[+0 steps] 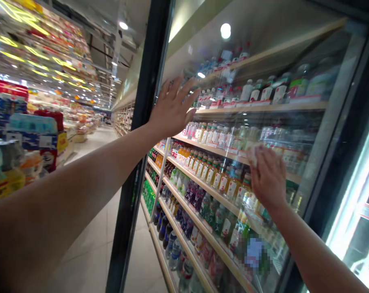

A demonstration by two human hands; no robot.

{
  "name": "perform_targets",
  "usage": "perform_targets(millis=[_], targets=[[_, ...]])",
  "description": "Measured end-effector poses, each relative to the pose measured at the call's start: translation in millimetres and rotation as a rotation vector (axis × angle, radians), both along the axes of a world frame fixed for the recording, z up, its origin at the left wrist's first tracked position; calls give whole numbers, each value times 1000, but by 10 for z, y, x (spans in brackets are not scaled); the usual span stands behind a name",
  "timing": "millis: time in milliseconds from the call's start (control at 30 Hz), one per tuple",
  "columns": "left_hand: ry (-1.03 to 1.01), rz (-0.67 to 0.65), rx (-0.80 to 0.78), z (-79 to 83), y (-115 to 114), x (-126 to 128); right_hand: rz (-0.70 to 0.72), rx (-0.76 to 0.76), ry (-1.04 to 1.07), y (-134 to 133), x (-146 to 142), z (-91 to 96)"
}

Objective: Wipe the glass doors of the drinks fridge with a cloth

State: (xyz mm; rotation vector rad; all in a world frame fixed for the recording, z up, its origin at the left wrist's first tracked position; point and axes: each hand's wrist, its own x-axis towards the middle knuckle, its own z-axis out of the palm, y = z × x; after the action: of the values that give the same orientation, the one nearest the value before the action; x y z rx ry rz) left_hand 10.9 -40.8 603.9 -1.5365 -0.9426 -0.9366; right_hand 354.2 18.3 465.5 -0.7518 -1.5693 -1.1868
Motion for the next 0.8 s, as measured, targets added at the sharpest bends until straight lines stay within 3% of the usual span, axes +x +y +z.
perform_targets(millis=[67, 100, 167, 267, 333, 533, 600, 800], targets=[[3, 4, 7, -2, 13, -2, -22, -4, 175, 39, 49, 142], [5, 6, 10, -4, 19, -4, -24, -8, 184, 33, 34, 115], [6, 10, 17, -9, 29, -6, -7, -20, 47, -31, -66, -111], [10, 9, 24, -14, 44, -9, 32, -74, -339, -172, -274, -571], [6, -2, 19, -12, 59, -11, 20, -87, -440, -221, -347, -696], [-32, -59, -31, 10, 122, -34, -108, 51, 0, -72, -157, -279], [-26, -52, -22, 19, 145, -51, -106, 61, 21, -53, -132, -316], [-28, -116, -62, 39, 168, -76, 40, -75, -525, -202, -315, -885]])
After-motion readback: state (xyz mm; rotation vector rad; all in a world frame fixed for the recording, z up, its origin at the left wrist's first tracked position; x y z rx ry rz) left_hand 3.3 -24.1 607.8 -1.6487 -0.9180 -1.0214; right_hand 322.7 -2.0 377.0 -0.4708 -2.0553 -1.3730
